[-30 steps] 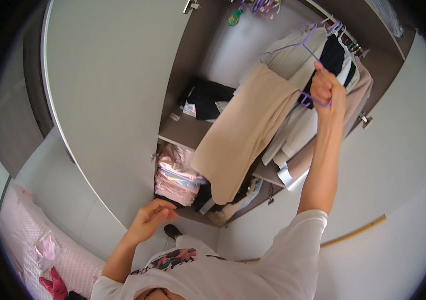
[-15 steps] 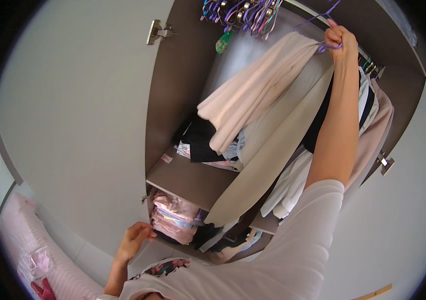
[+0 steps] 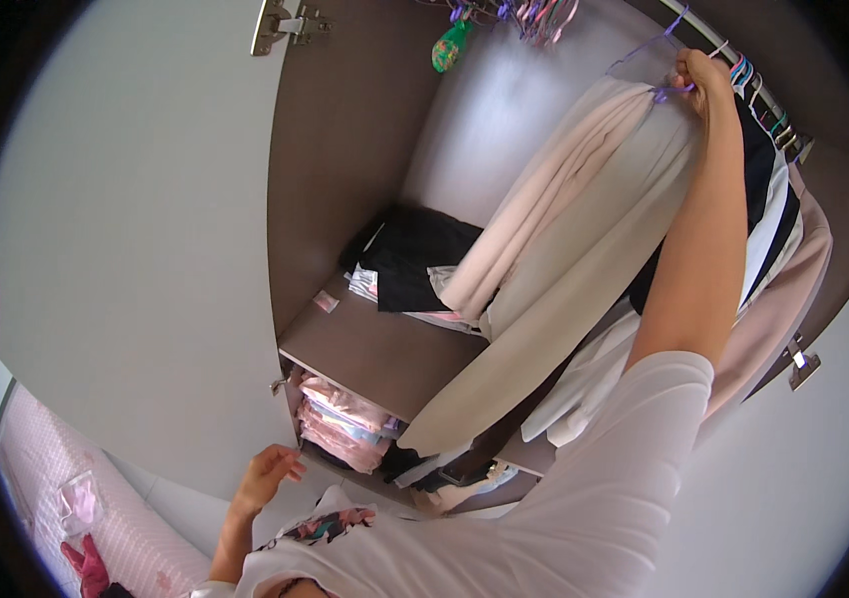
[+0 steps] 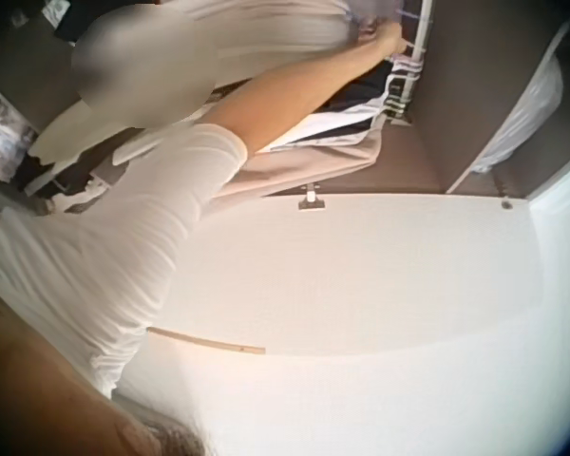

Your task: The person picks up various garments from a pile on a bed, places each onto a hanger, and hangs them in an open wardrobe. The person handles pants, shirts, and other clothing items one at a time, using plastic hangers to organize them inside the closet.

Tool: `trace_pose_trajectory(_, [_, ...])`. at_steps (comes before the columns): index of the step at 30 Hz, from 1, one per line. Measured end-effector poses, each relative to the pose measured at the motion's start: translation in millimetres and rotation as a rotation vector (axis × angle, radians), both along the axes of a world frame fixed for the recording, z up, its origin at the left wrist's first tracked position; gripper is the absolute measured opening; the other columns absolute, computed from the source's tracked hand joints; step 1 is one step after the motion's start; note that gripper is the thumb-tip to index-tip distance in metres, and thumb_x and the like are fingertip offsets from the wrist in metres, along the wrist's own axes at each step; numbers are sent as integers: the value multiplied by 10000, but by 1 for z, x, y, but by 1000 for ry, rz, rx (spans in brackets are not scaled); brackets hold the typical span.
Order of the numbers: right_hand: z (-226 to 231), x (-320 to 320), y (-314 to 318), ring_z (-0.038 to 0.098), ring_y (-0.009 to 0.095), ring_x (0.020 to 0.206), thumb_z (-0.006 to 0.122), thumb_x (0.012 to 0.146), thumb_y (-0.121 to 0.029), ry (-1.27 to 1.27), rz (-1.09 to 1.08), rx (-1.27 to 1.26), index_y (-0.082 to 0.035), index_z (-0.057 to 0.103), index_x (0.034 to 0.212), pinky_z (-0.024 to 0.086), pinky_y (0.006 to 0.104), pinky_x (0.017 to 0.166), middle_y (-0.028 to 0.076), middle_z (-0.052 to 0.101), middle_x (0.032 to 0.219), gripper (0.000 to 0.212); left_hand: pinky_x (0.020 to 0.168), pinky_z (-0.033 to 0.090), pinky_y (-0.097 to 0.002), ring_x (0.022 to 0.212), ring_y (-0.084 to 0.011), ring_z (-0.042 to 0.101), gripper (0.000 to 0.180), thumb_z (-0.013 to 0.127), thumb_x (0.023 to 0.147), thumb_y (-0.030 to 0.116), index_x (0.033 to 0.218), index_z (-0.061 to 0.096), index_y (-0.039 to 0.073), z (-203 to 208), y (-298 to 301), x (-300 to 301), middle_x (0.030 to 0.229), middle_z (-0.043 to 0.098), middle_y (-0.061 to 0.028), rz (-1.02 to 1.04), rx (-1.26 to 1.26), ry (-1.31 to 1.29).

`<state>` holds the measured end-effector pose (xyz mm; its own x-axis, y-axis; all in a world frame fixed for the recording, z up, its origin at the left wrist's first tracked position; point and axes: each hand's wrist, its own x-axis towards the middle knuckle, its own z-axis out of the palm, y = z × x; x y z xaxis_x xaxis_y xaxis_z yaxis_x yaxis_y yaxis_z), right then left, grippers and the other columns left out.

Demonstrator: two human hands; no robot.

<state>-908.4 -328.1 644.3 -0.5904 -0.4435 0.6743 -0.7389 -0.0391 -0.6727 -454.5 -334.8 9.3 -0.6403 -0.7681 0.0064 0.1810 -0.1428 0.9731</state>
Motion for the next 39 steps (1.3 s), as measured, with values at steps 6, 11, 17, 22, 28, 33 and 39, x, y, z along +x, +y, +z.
trace_pose_trajectory(6, [-20, 73, -12, 602, 311, 816, 525, 730, -317, 1185, -948, -172, -25, 623, 948, 446, 407, 793, 201, 619, 813, 378, 658, 476, -260, 723, -145, 583, 203, 485, 897, 134, 978, 541, -43, 2, -4, -5, 800, 618, -100, -24, -17, -65])
trace_pose_trajectory(11, [13, 46, -77, 574, 148, 607, 545, 776, -279, 321, -81, -83, -38, 608, 833, 427, 309, 517, 59, 622, 721, 256, 686, 471, -270, 735, -158, 577, 204, 485, 898, 129, 1007, 542, -33, 2, -4, -8, 831, 611, -94, -38, -9, -68])
trace_pose_trajectory(17, [-20, 100, -110, 537, 132, 478, 557, 756, -173, -122, 138, 31, -65, 572, 670, 349, 303, 403, 35, 575, 573, 139, 665, 484, -262, 732, -150, 593, 199, 504, 882, 121, 987, 543, -43, -7, 4, 3, 813, 626, -108, 37, -4, -28])
trace_pose_trajectory(22, [-21, 75, -131, 519, 142, 444, 543, 733, -72, -179, 102, -212, -12, 592, 687, 337, 301, 373, 67, 577, 595, 89, 696, 481, -278, 774, -171, 582, 195, 465, 907, 120, 1000, 530, -40, -11, 8, 10, 853, 607, -111, 46, 34, -42])
trace_pose_trajectory(28, [-44, 94, -144, 604, 229, 583, 555, 734, -95, 57, -235, -565, 54, 634, 768, 483, 374, 540, 139, 629, 703, 172, 674, 483, -272, 757, -160, 581, 205, 470, 909, 134, 993, 527, -45, -21, 1, 14, 844, 603, -111, 93, 37, -75])
trace_pose_trajectory(33, [-63, 73, -122, 621, 229, 668, 570, 662, -34, 380, -206, -766, 34, 662, 818, 485, 319, 630, 148, 651, 767, 193, 655, 472, -261, 718, -123, 569, 238, 478, 911, 191, 960, 551, -30, -21, -3, 16, 820, 610, -77, 96, -31, -122])
trace_pose_trajectory(39, [-256, 103, -67, 499, 201, 1080, 562, 768, -163, 1357, -939, 90, -91, 634, 1025, 366, 343, 953, 72, 615, 1057, 277, 653, 472, -319, 722, -179, 606, 226, 499, 842, 228, 901, 548, 16, -11, 24, 37, 748, 619, -79, 244, -143, -347])
